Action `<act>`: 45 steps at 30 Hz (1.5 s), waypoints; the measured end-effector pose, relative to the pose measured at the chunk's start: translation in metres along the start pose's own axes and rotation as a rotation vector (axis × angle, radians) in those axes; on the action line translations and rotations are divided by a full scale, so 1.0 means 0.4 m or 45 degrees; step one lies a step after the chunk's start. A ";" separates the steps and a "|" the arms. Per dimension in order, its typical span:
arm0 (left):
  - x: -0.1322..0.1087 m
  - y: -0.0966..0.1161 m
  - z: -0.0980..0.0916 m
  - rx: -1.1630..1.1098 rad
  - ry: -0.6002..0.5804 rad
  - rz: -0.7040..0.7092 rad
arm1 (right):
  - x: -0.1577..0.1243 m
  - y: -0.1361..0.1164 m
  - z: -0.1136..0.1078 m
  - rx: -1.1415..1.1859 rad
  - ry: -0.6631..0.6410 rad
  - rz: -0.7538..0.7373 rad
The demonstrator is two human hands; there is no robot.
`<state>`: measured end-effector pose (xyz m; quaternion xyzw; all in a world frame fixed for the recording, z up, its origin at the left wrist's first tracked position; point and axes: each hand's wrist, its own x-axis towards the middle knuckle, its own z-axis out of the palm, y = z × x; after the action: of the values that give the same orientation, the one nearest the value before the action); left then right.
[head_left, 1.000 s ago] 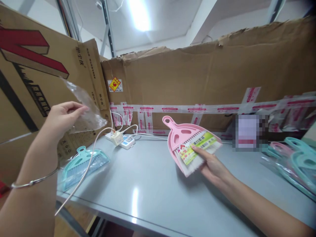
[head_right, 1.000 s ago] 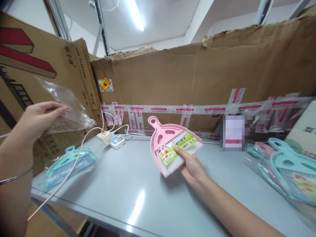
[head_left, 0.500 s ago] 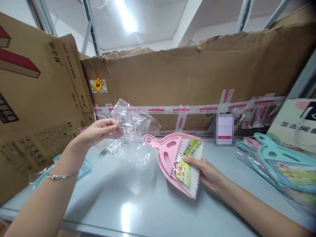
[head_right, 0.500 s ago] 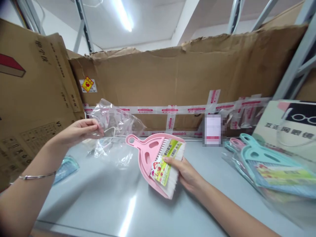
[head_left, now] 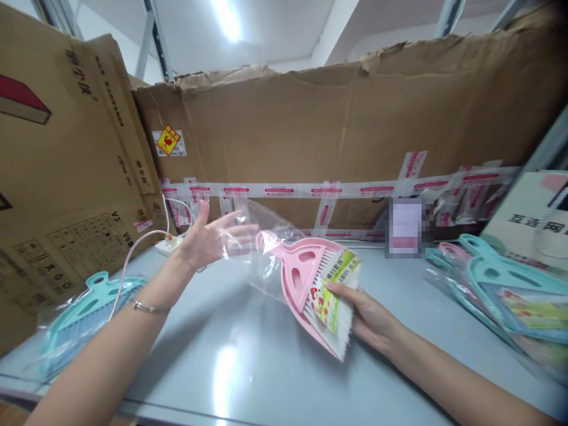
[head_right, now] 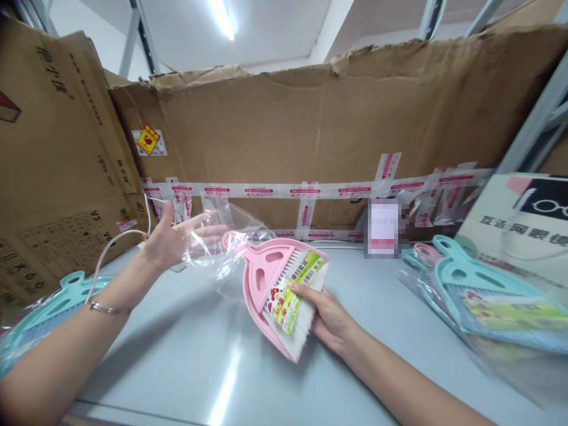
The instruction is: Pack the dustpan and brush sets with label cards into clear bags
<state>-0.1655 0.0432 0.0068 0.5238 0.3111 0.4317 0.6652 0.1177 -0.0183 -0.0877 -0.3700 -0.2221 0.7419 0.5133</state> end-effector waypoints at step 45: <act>-0.030 -0.266 0.134 -0.012 0.314 -0.275 | 0.042 0.017 0.011 -0.353 0.159 -0.100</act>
<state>-0.0978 0.0012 -0.0825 0.4273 0.4427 0.4201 0.6671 0.1068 -0.0051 -0.0954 -0.4738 -0.3044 0.6590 0.4986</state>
